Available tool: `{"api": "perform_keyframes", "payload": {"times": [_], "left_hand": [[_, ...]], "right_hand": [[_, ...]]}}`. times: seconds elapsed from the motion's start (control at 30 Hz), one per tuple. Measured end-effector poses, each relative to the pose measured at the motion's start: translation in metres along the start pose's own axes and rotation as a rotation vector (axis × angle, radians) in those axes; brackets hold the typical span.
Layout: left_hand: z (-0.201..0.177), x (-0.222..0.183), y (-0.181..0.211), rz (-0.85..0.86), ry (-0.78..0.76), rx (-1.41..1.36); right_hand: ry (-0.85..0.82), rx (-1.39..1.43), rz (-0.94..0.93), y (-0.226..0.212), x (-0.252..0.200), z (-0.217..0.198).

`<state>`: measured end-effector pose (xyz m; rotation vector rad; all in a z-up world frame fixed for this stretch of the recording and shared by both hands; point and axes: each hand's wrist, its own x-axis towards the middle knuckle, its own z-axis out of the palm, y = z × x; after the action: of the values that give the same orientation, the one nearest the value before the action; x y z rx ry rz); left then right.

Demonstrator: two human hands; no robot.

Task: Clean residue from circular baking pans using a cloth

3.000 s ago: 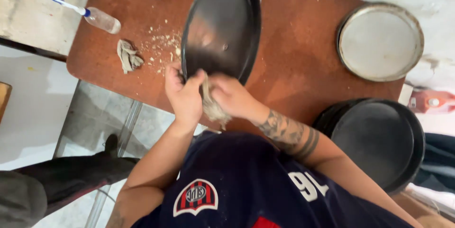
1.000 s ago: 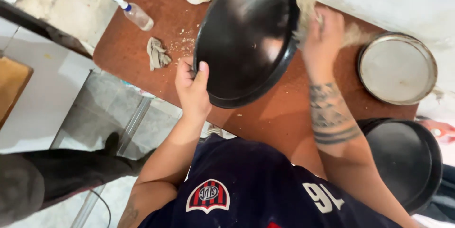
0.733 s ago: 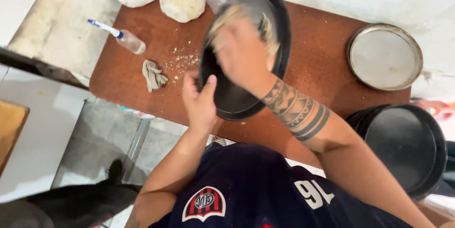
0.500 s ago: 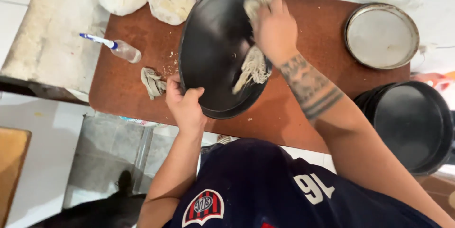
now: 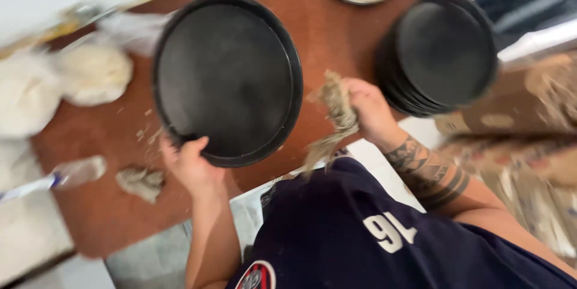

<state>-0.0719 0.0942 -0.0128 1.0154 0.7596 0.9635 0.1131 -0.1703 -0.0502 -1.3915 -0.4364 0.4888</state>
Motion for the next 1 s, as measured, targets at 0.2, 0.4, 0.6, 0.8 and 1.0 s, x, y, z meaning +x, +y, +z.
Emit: {"api": "perform_keyframes", "payload": {"times": [0.2,0.4,0.6,0.8,1.0], "left_hand": [[0.110,-0.022,-0.032,-0.477,0.037,-0.307],[0.247,-0.084,-0.094,-0.607,-0.098,-0.110],[0.321,-0.113,-0.152,-0.849,-0.158,0.091],[0.335,-0.098,-0.150,-0.153,-0.840,1.312],[0.344,-0.042,-0.148,0.005,-0.897,1.701]], "right_hand": [[0.632,0.309,-0.059,-0.125,-0.027,-0.051],[0.869,0.496,-0.253,-0.168,-0.036,-0.184],[1.026,0.360,-0.467,-0.114,-0.061,-0.303],[1.071,0.534,-0.346,-0.087,-0.055,-0.347],[0.994,0.385,-0.317,-0.081,-0.051,-0.360]]}}
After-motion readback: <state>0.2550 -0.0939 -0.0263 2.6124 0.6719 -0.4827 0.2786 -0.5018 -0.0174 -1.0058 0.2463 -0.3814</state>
